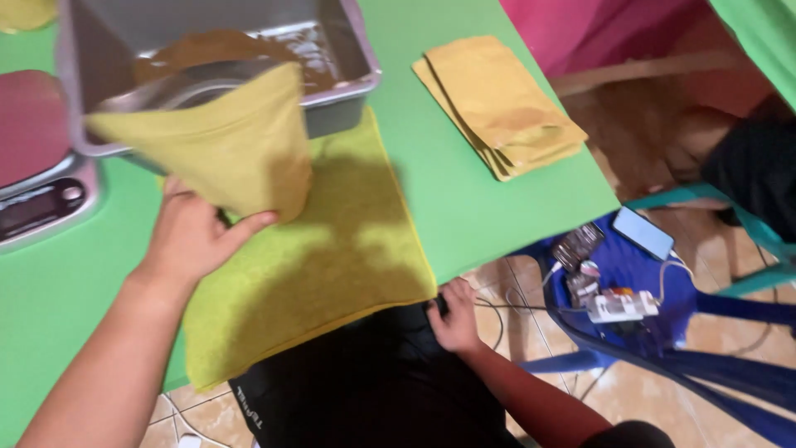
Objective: The person is settling coffee powder inside paper bags by repeatedly tapping them against a towel-covered table.
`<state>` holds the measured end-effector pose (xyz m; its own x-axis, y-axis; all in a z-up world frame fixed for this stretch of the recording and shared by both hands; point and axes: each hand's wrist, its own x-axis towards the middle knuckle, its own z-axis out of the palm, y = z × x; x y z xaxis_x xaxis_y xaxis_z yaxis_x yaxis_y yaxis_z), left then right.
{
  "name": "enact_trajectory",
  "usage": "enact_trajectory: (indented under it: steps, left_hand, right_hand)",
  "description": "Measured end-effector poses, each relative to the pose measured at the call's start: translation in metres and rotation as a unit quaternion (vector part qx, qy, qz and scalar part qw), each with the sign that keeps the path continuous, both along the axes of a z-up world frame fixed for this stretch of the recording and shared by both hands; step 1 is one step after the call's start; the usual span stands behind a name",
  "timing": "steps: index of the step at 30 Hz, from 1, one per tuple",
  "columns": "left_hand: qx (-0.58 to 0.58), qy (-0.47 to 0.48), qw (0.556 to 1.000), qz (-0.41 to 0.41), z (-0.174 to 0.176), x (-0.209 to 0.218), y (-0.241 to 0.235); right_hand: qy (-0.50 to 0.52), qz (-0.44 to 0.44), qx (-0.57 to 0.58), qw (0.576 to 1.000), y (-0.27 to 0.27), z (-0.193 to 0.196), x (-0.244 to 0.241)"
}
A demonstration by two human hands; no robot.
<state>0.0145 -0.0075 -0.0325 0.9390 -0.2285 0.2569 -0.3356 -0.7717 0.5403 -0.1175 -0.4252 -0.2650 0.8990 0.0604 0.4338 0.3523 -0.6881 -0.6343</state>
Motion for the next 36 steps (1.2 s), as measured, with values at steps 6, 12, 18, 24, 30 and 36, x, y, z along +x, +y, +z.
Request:
enact_trajectory:
  steps: [6,12,18,24,30,36]
  left_hand:
    - [0.051,-0.055,0.997,-0.012,-0.012,0.002,0.001]
    - [0.050,-0.018,0.998,0.013,-0.013,-0.001,0.001]
    - [0.061,-0.114,0.991,-0.015,-0.023,-0.004,0.004]
    - [0.023,-0.115,0.989,-0.087,-0.001,0.000,-0.008]
    - [0.047,-0.075,0.996,-0.016,-0.015,-0.002,0.000]
    - [0.089,-0.030,0.996,0.014,-0.020,0.001,0.004]
  right_hand:
    - [0.033,-0.010,-0.016,0.999,0.001,0.010,-0.001]
    - [0.054,-0.006,-0.007,0.999,0.002,0.020,-0.001]
    - [0.029,-0.006,0.006,1.000,0.003,0.022,-0.001]
    - [0.045,-0.014,-0.001,0.999,0.003,0.023,0.000]
    - [0.052,-0.017,0.007,0.998,0.002,0.020,0.000]
    - [0.057,-0.013,0.010,0.998,-0.001,0.018,0.000]
